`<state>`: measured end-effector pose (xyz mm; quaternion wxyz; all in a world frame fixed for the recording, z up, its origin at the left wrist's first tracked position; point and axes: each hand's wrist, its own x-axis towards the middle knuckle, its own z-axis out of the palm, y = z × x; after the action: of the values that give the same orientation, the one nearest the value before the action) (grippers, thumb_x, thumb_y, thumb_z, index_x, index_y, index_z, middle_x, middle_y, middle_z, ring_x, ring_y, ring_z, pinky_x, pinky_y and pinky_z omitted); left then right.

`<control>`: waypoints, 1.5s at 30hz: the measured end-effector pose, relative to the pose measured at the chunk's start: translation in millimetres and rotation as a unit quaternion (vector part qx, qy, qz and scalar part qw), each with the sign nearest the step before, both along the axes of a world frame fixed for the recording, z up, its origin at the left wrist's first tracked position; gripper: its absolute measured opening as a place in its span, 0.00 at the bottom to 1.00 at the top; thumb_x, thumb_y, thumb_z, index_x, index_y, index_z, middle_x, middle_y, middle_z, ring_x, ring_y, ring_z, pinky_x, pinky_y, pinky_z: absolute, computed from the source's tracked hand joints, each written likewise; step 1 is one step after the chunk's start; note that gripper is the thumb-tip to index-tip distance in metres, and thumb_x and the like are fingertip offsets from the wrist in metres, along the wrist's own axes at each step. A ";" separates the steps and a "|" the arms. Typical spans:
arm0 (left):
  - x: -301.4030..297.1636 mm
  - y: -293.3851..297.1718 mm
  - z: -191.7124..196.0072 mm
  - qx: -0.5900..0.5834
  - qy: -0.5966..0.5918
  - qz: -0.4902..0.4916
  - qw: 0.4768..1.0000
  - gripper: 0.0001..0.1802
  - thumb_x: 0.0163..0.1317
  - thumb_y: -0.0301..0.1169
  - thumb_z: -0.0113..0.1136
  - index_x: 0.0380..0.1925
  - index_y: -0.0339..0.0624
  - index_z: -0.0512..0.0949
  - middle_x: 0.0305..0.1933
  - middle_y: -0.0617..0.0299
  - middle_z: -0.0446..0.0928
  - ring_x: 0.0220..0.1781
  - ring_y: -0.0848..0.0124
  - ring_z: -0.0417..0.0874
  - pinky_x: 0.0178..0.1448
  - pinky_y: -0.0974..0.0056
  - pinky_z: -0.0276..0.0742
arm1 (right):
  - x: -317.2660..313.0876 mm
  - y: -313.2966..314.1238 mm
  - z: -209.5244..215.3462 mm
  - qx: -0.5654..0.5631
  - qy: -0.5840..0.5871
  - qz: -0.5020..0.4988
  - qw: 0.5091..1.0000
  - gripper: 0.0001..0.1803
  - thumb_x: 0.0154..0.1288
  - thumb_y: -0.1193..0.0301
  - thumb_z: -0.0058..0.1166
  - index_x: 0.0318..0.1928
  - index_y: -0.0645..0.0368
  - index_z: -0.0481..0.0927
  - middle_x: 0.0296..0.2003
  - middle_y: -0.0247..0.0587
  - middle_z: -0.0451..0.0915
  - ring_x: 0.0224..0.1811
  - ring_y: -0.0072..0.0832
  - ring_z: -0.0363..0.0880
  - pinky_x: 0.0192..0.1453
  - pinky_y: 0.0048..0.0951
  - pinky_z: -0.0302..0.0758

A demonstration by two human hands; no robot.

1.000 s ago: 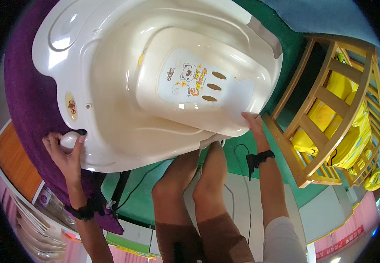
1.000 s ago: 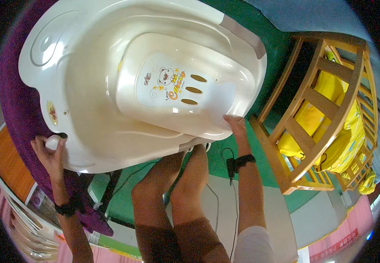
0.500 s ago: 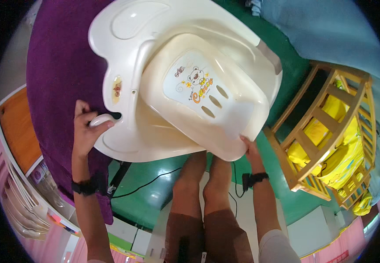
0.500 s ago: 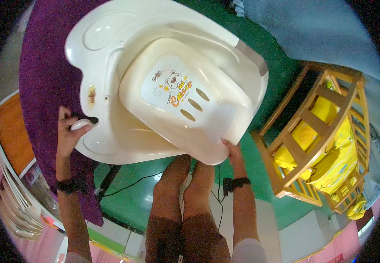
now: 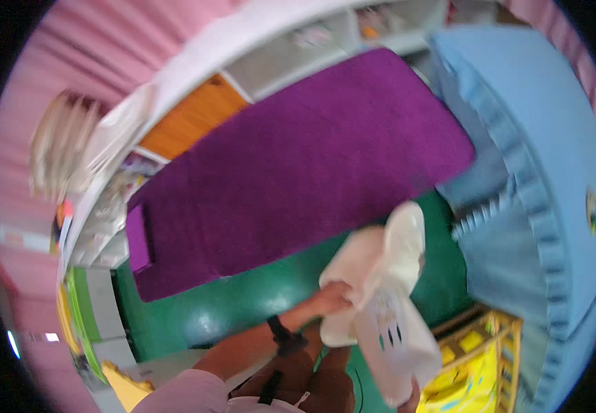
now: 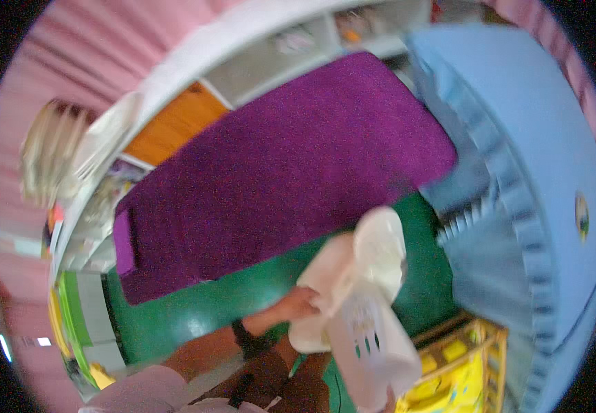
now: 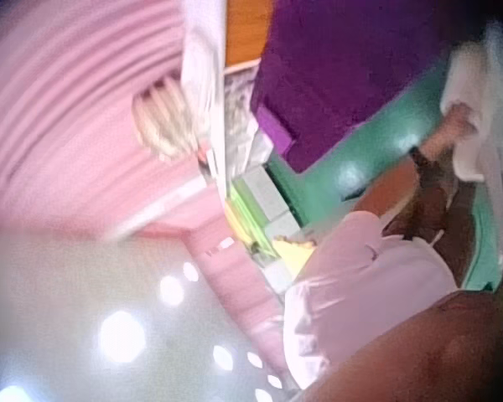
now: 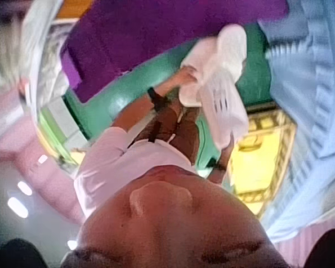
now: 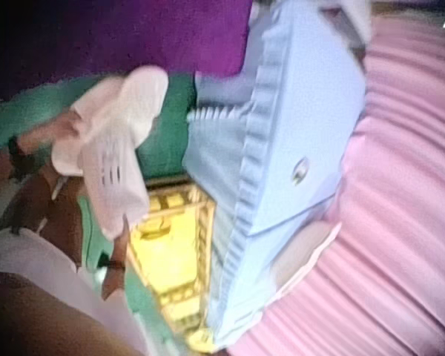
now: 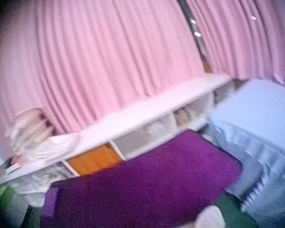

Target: Smoothing out yellow blankets on low beds/cabinets and then picking up a white plastic baby tub.

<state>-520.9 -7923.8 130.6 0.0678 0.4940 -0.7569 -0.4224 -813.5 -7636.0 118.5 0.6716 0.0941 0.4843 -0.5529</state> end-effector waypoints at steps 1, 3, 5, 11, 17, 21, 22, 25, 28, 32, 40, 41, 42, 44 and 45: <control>-8.5 -0.4 25.0 0.079 0.000 0.001 0.997 0.25 0.46 0.39 0.66 0.40 0.31 0.78 0.44 0.44 0.78 0.48 0.52 0.78 0.56 0.56 0.72 | 4.4 -13.4 15.7 0.001 0.002 0.007 1.000 0.28 0.66 0.60 0.42 0.60 0.67 0.66 0.57 0.50 0.69 0.60 0.39 0.68 0.65 0.39 0.64; -16.1 0.9 96.1 0.107 -0.049 -0.021 0.993 0.25 0.45 0.38 0.62 0.40 0.29 0.77 0.44 0.42 0.77 0.48 0.48 0.77 0.55 0.54 0.72 | 15.7 -36.9 40.9 0.010 0.007 0.020 1.000 0.28 0.67 0.59 0.42 0.60 0.67 0.65 0.58 0.50 0.69 0.60 0.39 0.68 0.65 0.39 0.64; -8.0 13.1 143.3 0.063 -0.043 0.007 0.997 0.24 0.46 0.38 0.60 0.39 0.28 0.77 0.43 0.42 0.77 0.46 0.48 0.77 0.52 0.53 0.72 | 26.4 -60.9 57.3 0.013 0.012 0.035 0.999 0.28 0.67 0.59 0.42 0.60 0.67 0.65 0.58 0.50 0.69 0.60 0.39 0.68 0.64 0.40 0.64; 25.9 15.3 289.5 0.058 0.029 0.075 0.995 0.15 0.44 0.33 0.56 0.25 0.29 0.73 0.28 0.40 0.75 0.33 0.46 0.77 0.39 0.50 0.71 | 39.1 -102.4 94.4 0.023 0.045 0.048 0.998 0.30 0.67 0.57 0.41 0.61 0.67 0.64 0.58 0.50 0.68 0.60 0.40 0.68 0.64 0.41 0.64; 90.1 9.2 410.2 0.060 0.135 0.121 0.982 0.13 0.45 0.29 0.63 0.30 0.30 0.78 0.25 0.56 0.78 0.29 0.77 0.75 0.33 0.65 0.70 | 37.3 -109.0 129.9 0.010 0.084 0.034 0.996 0.31 0.67 0.55 0.39 0.61 0.66 0.63 0.58 0.50 0.68 0.59 0.41 0.68 0.64 0.42 0.65; 124.6 50.0 502.8 0.074 0.284 0.219 0.930 0.06 0.47 0.26 0.63 0.24 0.33 0.79 0.23 0.67 0.76 0.27 0.80 0.73 0.29 0.70 0.66 | 35.8 -113.7 140.6 -0.003 0.102 0.020 0.995 0.31 0.67 0.54 0.39 0.62 0.66 0.63 0.59 0.51 0.67 0.59 0.41 0.68 0.64 0.43 0.65; 138.3 60.1 512.6 0.061 0.293 0.240 0.923 0.06 0.46 0.25 0.62 0.21 0.34 0.76 0.21 0.69 0.73 0.25 0.81 0.70 0.27 0.70 0.63 | 33.0 -112.0 145.8 -0.005 0.110 0.013 0.994 0.32 0.67 0.54 0.39 0.62 0.66 0.62 0.59 0.51 0.67 0.59 0.41 0.68 0.64 0.43 0.65; 180.9 94.0 538.6 0.034 0.320 0.317 0.892 0.05 0.44 0.24 0.62 0.17 0.37 0.74 0.18 0.70 0.70 0.21 0.83 0.68 0.25 0.71 0.60 | 27.7 -108.0 154.3 -0.016 0.133 -0.009 0.991 0.32 0.68 0.53 0.38 0.62 0.66 0.62 0.59 0.51 0.67 0.59 0.42 0.68 0.63 0.44 0.65; 225.4 122.6 539.4 0.003 0.365 0.391 0.845 0.05 0.41 0.23 0.62 0.19 0.35 0.76 0.19 0.67 0.73 0.19 0.80 0.71 0.24 0.71 0.62 | 24.8 -104.9 161.5 -0.032 0.162 -0.036 0.986 0.33 0.68 0.52 0.37 0.62 0.66 0.62 0.59 0.51 0.67 0.59 0.42 0.68 0.63 0.44 0.65; 285.9 140.0 519.3 -0.044 0.413 0.473 0.777 0.10 0.40 0.22 0.61 0.27 0.30 0.79 0.25 0.59 0.79 0.22 0.74 0.77 0.29 0.74 0.69 | 17.0 -122.4 155.1 -0.127 0.256 -0.049 0.957 0.34 0.68 0.51 0.37 0.63 0.66 0.61 0.59 0.51 0.66 0.59 0.43 0.68 0.63 0.45 0.65; 491.8 149.6 390.0 0.006 0.497 0.584 0.642 0.16 0.44 0.27 0.57 0.34 0.29 0.77 0.32 0.49 0.80 0.31 0.58 0.83 0.41 0.58 0.81 | 179.5 -311.1 275.9 -0.344 0.040 0.002 0.938 0.29 0.68 0.57 0.41 0.62 0.65 0.62 0.58 0.46 0.69 0.57 0.40 0.69 0.62 0.39 0.66; 518.2 155.1 378.7 0.035 0.565 0.615 0.549 0.17 0.44 0.29 0.57 0.34 0.30 0.77 0.34 0.47 0.79 0.34 0.55 0.82 0.43 0.55 0.81 | 200.1 -325.9 277.2 -0.362 0.027 0.004 0.932 0.28 0.68 0.58 0.43 0.61 0.66 0.63 0.57 0.47 0.70 0.56 0.39 0.70 0.59 0.40 0.68; 558.4 171.7 349.5 0.022 0.556 0.623 0.550 0.19 0.44 0.32 0.57 0.36 0.30 0.77 0.37 0.45 0.79 0.37 0.51 0.81 0.46 0.50 0.80 | 232.7 -328.1 296.2 -0.362 0.026 0.026 0.931 0.28 0.67 0.60 0.44 0.60 0.66 0.64 0.56 0.47 0.71 0.55 0.39 0.71 0.58 0.39 0.69; 634.6 194.1 273.8 0.018 0.567 0.631 0.529 0.19 0.46 0.31 0.56 0.37 0.30 0.77 0.37 0.46 0.79 0.37 0.52 0.81 0.48 0.52 0.80 | 289.4 -344.6 311.4 -0.374 0.023 0.056 0.926 0.27 0.66 0.61 0.45 0.60 0.66 0.64 0.54 0.48 0.72 0.54 0.39 0.72 0.57 0.39 0.70; 643.6 193.6 270.2 0.045 0.565 0.635 0.524 0.18 0.47 0.32 0.56 0.37 0.30 0.77 0.37 0.46 0.79 0.38 0.52 0.81 0.48 0.53 0.79 | 306.0 -350.3 305.7 -0.369 0.029 0.063 0.927 0.27 0.65 0.62 0.47 0.60 0.67 0.64 0.53 0.48 0.72 0.53 0.39 0.73 0.56 0.38 0.71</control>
<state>122.7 -7730.2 400.8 0.7096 0.5043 -0.0259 -0.4914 -507.6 -7986.3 424.1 0.6779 -0.2067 0.2704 -0.6516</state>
